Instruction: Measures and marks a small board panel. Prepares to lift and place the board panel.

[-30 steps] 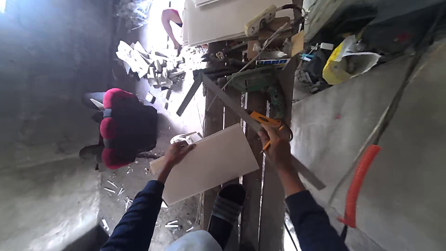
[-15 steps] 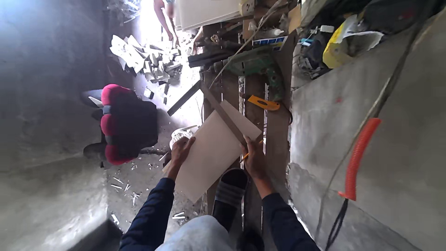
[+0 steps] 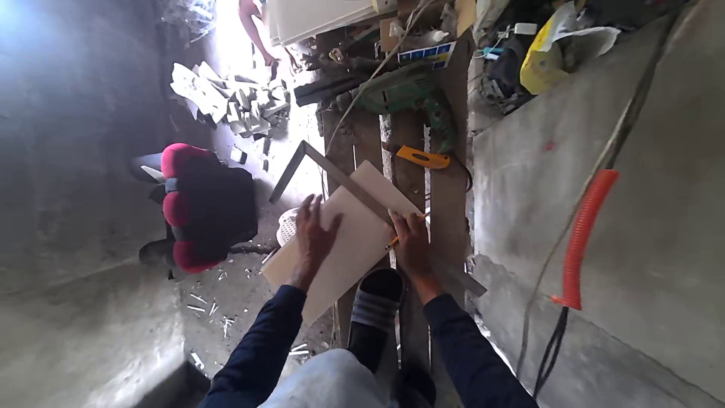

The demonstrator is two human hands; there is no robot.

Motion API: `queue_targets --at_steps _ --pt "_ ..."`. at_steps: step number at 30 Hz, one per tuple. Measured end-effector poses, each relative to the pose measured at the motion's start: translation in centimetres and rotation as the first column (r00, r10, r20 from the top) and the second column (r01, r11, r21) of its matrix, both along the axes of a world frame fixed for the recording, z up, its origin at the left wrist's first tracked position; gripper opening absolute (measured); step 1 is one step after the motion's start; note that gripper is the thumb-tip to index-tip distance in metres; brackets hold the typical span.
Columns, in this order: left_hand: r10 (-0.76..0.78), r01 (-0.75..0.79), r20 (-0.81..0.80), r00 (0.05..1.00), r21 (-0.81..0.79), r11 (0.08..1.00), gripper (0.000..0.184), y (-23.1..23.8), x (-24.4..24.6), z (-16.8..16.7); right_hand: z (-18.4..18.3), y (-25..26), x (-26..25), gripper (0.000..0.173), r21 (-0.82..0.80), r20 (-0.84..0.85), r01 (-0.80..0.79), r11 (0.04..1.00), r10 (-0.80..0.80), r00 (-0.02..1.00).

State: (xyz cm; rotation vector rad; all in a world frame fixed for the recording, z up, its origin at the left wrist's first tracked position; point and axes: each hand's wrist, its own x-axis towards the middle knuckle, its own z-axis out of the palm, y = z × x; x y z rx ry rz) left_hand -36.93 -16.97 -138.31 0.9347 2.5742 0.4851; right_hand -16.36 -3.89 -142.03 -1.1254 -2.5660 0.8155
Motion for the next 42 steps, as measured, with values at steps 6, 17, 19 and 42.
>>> queue_targets --at_steps 6,17,19,42 --pt "-0.136 0.141 -0.117 0.984 0.035 0.989 0.093 6.9 5.4 -4.8 -0.5 -0.1 0.6 0.037 0.022 -0.009 0.019 1.000 -0.019 1.000" --pt "-0.107 0.112 -0.140 0.984 0.028 0.993 0.110 6.8 5.6 -4.3 -1.3 -2.6 4.5 0.031 0.092 -0.091 0.344 0.935 -0.336 0.938" --pt "-0.120 0.123 -0.150 0.981 0.014 0.992 0.111 6.7 5.4 -4.6 -1.5 -2.5 4.8 0.032 0.066 -0.093 0.326 0.943 -0.319 0.943" --pt "-0.091 0.088 -0.204 0.975 -0.020 0.996 0.117 7.3 5.3 -4.5 -1.7 -1.7 5.6 0.029 -0.043 -0.111 0.292 0.955 -0.295 0.949"
